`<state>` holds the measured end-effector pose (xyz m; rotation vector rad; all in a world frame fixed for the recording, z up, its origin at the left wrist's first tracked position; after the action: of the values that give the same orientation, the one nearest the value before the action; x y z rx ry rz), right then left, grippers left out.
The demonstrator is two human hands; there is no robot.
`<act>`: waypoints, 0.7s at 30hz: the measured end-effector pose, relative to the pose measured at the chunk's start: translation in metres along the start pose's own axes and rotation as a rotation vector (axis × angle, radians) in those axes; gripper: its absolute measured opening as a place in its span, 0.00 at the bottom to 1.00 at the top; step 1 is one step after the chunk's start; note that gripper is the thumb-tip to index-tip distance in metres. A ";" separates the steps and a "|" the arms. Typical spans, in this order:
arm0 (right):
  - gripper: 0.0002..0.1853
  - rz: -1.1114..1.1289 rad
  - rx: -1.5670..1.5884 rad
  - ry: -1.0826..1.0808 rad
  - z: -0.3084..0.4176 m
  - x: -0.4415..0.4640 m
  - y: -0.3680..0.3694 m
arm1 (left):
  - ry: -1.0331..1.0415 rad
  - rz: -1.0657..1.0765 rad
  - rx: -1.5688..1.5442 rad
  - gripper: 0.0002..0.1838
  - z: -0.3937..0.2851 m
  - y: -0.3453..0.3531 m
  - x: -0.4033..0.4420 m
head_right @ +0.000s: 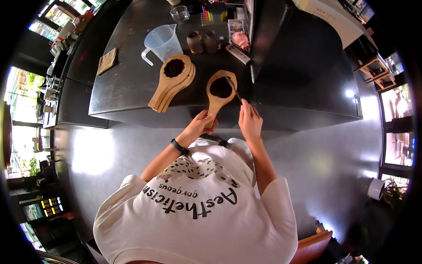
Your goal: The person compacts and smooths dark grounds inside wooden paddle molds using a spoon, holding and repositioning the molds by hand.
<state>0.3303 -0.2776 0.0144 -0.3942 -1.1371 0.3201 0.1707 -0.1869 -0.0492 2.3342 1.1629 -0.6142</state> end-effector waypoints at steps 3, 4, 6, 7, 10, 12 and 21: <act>0.11 -0.075 0.078 0.040 0.003 0.016 -0.017 | -0.006 0.050 -0.008 0.15 -0.007 -0.004 -0.003; 0.11 -0.093 0.089 0.057 0.001 0.019 -0.020 | -0.002 0.055 -0.003 0.15 -0.012 -0.007 -0.006; 0.10 -0.122 0.116 0.104 -0.004 0.021 -0.026 | 0.025 0.059 0.021 0.15 -0.026 -0.015 -0.015; 0.11 -0.108 0.100 0.127 -0.009 0.020 -0.026 | 0.039 0.061 0.033 0.15 -0.033 -0.019 -0.020; 0.11 -0.095 0.123 0.178 -0.016 0.016 -0.026 | 0.072 0.025 0.047 0.14 -0.061 -0.037 -0.035; 0.11 -0.070 0.161 0.210 -0.016 0.014 -0.024 | 0.092 0.007 0.085 0.13 -0.080 -0.055 -0.043; 0.10 -0.005 0.265 0.313 0.000 0.007 0.000 | 0.144 -0.074 0.057 0.18 -0.143 -0.128 -0.060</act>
<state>0.3334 -0.2748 0.0202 -0.1980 -0.7769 0.3844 0.0600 -0.0726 0.0739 2.4263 1.3166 -0.5172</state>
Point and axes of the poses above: each hand's wrist, its own x-axis towards the middle knuckle, its own y-axis out of the palm, z = x × y, the point moved 8 cm from there along x, towards the middle knuckle, and after that the axes turned 15 degrees about -z, right-handed, at the moved point
